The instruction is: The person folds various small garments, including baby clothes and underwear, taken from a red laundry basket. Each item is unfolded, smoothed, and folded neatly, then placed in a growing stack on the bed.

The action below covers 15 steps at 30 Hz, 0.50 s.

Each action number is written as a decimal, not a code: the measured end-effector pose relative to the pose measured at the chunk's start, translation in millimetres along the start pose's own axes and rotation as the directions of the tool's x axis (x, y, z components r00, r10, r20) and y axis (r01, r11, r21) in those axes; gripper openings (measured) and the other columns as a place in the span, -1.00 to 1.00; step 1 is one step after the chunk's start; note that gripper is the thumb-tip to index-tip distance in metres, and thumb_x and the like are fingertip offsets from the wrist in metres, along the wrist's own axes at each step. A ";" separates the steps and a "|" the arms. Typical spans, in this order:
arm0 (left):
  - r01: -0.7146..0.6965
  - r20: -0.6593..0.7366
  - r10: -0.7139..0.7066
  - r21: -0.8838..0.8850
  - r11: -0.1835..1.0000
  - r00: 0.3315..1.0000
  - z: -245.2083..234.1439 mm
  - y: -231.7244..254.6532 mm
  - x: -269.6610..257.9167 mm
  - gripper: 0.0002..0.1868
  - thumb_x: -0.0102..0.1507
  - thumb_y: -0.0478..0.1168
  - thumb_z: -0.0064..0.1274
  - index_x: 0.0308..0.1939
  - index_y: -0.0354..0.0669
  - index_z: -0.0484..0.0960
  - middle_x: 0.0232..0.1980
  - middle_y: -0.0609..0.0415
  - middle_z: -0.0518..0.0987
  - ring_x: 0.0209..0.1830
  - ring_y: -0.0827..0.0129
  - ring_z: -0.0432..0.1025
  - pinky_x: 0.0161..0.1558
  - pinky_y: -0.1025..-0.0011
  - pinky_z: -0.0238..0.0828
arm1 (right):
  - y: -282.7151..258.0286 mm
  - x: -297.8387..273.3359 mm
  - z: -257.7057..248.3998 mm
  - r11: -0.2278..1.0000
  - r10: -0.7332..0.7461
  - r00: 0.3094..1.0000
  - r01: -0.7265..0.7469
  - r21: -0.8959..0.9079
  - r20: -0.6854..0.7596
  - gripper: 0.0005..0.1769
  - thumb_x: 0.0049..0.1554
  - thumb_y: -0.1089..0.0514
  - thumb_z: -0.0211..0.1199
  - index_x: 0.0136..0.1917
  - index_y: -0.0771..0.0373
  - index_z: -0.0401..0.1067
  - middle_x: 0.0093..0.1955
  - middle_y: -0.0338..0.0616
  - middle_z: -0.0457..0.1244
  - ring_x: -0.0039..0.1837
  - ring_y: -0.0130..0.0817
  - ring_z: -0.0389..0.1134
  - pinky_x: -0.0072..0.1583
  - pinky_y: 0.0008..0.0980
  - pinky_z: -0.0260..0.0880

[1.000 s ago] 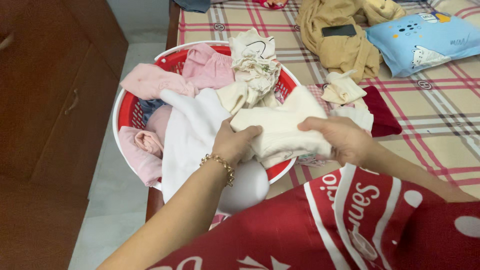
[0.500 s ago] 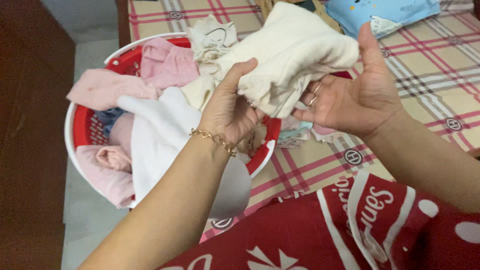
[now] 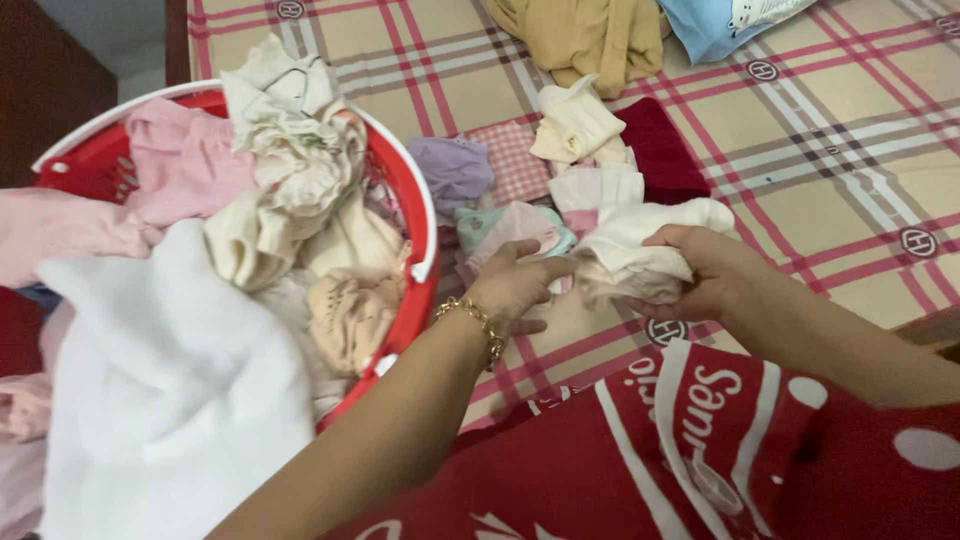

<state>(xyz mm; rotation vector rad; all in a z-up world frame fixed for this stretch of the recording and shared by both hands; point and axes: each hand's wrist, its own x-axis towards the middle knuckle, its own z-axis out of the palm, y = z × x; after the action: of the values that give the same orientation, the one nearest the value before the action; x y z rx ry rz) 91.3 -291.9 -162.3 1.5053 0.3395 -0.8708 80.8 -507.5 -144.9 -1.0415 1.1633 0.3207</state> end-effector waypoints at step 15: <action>0.017 -0.162 -0.022 -0.030 0.999 0.987 72.5 7.0 112.1 -0.40 0.14 -0.02 0.23 0.25 0.01 0.53 -0.02 0.15 0.62 -0.11 0.41 0.47 -0.19 0.30 0.47 | -113.5 311.9 -160.5 0.799 0.007 0.998 -0.042 -0.599 -0.061 -0.20 0.08 0.17 0.24 0.55 0.17 0.08 0.55 0.10 0.09 0.53 0.06 0.14 0.45 0.23 0.21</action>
<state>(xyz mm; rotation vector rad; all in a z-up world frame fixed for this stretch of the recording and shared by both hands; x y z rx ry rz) 148.0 -393.6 -227.9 1.5521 0.4851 -0.7575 192.5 -785.1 -360.2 -1.6007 1.1489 0.7209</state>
